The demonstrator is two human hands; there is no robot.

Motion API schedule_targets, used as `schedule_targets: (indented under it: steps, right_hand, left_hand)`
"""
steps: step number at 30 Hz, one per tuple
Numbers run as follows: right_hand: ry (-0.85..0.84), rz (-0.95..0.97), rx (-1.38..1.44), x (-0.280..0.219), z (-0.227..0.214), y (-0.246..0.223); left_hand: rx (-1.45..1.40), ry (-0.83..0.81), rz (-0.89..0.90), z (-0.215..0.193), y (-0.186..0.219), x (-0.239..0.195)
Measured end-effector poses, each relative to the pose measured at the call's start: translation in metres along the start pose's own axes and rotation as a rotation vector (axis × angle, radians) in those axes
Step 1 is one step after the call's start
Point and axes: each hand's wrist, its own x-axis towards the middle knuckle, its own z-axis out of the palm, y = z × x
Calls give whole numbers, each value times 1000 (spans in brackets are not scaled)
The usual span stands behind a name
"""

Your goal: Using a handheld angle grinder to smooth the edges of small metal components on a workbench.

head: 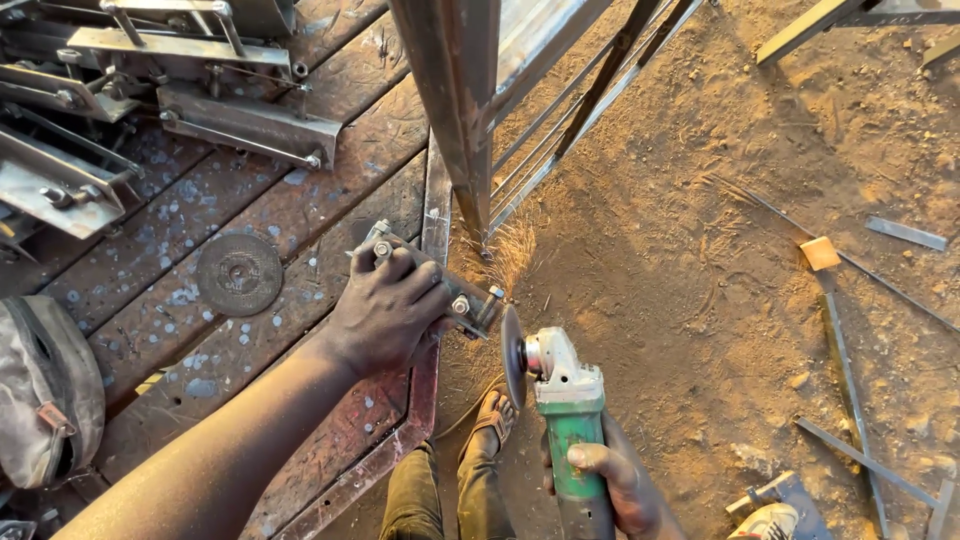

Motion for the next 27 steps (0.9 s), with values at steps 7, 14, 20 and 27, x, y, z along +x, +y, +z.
schedule_targets:
  steps: [7, 14, 20, 27]
  right_hand:
    - [-65, -130, -161, 7, 4, -20]
    - [58, -229, -552, 0, -6, -35]
    - [89, -305, -782, 5, 5, -49]
    - [-129, -162, -340, -7, -12, -29]
  left_hand:
    - [-13, 24, 10, -4, -2, 1]
    - [8, -4, 6, 1, -5, -1]
    - [9, -4, 13, -2, -3, -1]
    - [-1, -5, 6, -2, -5, -2]
